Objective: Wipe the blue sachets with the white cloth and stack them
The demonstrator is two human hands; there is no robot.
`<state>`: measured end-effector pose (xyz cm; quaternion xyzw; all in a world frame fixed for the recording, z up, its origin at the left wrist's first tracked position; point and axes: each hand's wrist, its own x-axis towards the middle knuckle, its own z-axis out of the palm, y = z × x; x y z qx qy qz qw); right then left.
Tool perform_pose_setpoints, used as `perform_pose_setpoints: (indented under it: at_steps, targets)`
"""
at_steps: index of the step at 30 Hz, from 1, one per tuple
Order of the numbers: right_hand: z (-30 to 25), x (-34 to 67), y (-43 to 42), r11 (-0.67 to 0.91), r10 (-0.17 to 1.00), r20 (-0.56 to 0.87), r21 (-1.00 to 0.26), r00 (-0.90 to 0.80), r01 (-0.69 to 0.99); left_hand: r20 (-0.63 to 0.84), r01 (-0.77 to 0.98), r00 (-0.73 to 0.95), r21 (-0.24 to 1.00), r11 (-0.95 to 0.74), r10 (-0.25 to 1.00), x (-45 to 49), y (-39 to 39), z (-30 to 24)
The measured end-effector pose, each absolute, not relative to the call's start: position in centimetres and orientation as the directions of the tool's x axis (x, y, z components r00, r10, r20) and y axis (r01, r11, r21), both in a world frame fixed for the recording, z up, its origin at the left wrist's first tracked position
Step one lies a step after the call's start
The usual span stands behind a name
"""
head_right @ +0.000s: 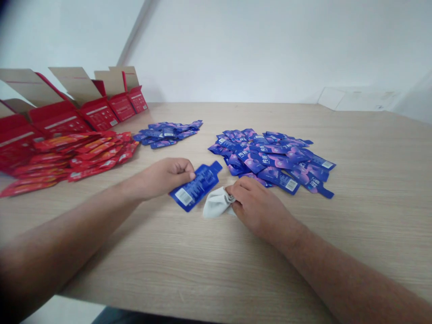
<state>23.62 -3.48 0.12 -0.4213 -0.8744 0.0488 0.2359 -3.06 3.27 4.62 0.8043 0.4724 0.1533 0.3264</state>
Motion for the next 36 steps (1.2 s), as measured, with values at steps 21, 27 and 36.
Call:
perform_pose_setpoints:
  at_steps: [21, 27, 36]
  targets:
    - [-0.3, 23.1, -4.2, 0.585, 0.807, 0.223, -0.433, -0.547, 0.686, 0.336, 0.978, 0.049, -0.206, 0.023, 0.941, -13.6, 23.8, 4.9]
    - [-0.2, 23.1, -4.2, 0.623, 0.781, 0.257, -0.389, -0.569, 0.679, 0.424, 0.994, 0.110, -0.046, -0.099, 0.899, -12.0, 21.3, 6.0]
    - [0.3, 22.8, -3.7, 0.687, 0.726, 0.296, -0.329, -0.620, 0.648, 0.303, 0.846, 0.414, 0.220, -0.486, 0.858, -2.6, 15.6, 3.8]
